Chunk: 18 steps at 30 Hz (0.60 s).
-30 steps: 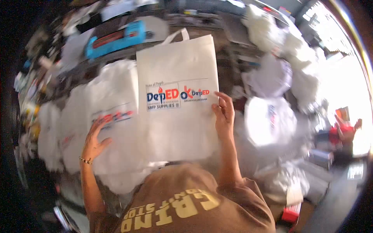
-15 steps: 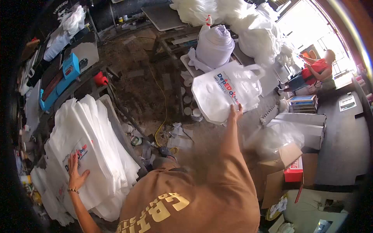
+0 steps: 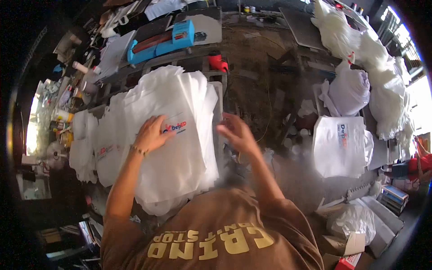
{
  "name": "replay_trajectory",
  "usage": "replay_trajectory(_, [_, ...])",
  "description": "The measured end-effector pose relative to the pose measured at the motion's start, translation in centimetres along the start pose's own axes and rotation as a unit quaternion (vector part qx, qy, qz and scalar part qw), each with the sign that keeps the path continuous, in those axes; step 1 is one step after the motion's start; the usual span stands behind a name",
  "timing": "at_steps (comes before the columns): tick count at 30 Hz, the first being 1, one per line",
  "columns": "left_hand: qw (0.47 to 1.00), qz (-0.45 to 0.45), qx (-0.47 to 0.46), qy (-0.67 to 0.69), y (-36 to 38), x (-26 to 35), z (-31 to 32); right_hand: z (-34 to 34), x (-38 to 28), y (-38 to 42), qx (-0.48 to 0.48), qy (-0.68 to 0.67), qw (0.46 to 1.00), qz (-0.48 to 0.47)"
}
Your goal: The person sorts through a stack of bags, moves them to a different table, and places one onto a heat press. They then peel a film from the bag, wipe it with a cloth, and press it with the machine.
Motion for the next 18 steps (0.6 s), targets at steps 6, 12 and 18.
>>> replay_trajectory(6, [0.993,0.068,0.059,0.082,-4.1,1.3,2.2,9.6,-1.0,-1.0,-0.087,0.01,0.996,0.001])
replay_trajectory(12, [0.98,0.016,-0.009,0.196,-3.6,1.8,2.6,10.0,-0.2,0.5,-0.132,-0.157,0.976,0.069])
replay_trajectory(18, [0.957,-0.011,-0.009,0.288,-3.9,1.8,2.8,9.9,1.5,0.9,-0.132,-0.195,0.966,0.109])
Point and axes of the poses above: each hand's wrist, its own y-axis away from the middle knuckle, its own z-axis out of the palm, x = y × z, the point moved 9 cm from there along -y, towards the middle knuckle, and after that the axes turned 14 degrees about x, right-handed, at the moved point
